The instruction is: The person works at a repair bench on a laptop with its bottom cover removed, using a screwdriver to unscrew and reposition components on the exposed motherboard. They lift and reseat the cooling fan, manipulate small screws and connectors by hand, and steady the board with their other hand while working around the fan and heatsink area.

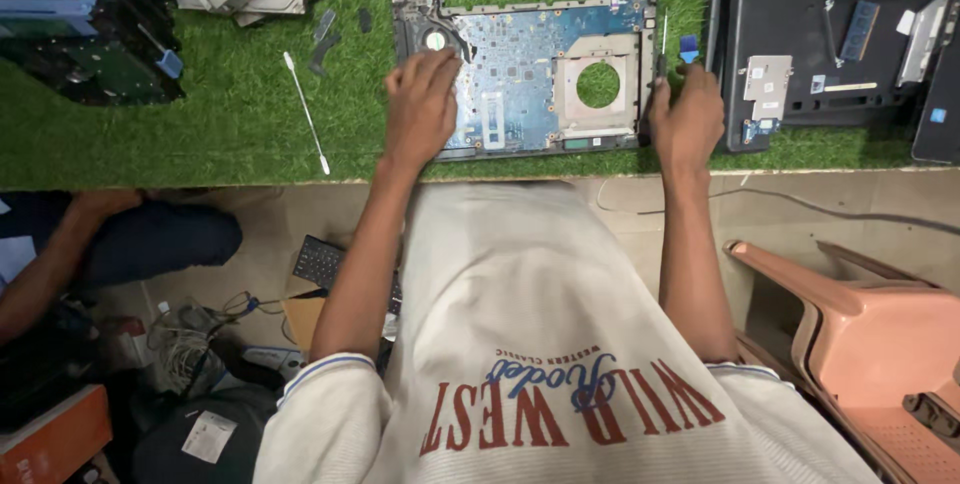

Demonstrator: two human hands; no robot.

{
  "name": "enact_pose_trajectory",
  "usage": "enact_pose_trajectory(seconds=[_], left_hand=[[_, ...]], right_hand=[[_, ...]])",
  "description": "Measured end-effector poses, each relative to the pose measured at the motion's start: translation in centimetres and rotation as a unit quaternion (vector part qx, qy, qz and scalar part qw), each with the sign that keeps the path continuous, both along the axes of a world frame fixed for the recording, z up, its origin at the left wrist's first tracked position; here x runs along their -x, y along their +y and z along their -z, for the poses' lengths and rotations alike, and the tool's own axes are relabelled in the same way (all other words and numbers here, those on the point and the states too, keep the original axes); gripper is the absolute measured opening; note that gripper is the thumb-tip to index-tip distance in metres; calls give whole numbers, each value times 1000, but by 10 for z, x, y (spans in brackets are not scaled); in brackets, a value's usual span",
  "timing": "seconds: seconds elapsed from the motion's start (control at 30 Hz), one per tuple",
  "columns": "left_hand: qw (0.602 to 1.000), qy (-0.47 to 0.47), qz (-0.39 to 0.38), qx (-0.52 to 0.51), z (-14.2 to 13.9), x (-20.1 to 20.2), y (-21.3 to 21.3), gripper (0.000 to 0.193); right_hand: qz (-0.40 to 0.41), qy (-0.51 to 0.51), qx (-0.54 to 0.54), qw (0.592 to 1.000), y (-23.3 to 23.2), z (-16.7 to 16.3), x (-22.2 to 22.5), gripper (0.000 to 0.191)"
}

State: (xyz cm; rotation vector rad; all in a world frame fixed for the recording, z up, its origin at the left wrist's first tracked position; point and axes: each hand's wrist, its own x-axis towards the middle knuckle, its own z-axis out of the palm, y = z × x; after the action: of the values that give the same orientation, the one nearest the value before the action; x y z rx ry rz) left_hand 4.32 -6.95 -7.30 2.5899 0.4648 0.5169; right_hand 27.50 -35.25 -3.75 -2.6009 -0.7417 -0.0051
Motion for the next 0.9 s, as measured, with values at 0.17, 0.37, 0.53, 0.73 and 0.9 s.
enact_pose_trajectory(seconds=[0.17,0.37,0.53,0.73,0.9], left_hand=[[996,23,70,-57,-4,-3,3,44],[993,56,78,-66,-4,-7,8,44],[993,52,68,-83,-3,-7,4,41],[994,70,52,-72,-5,-15,3,40],[992,45,61,-97,-8,-16,1,37]], right_hand=[[-9,-24,-41,999,2,5,15,27],[-18,15,-53,998,-1,10,28,24],[-19,18,-60,998,-1,15,30,26],[-23,21,-78,996,-2,16,31,29],[11,15,-73,997,-3,14,38,30]])
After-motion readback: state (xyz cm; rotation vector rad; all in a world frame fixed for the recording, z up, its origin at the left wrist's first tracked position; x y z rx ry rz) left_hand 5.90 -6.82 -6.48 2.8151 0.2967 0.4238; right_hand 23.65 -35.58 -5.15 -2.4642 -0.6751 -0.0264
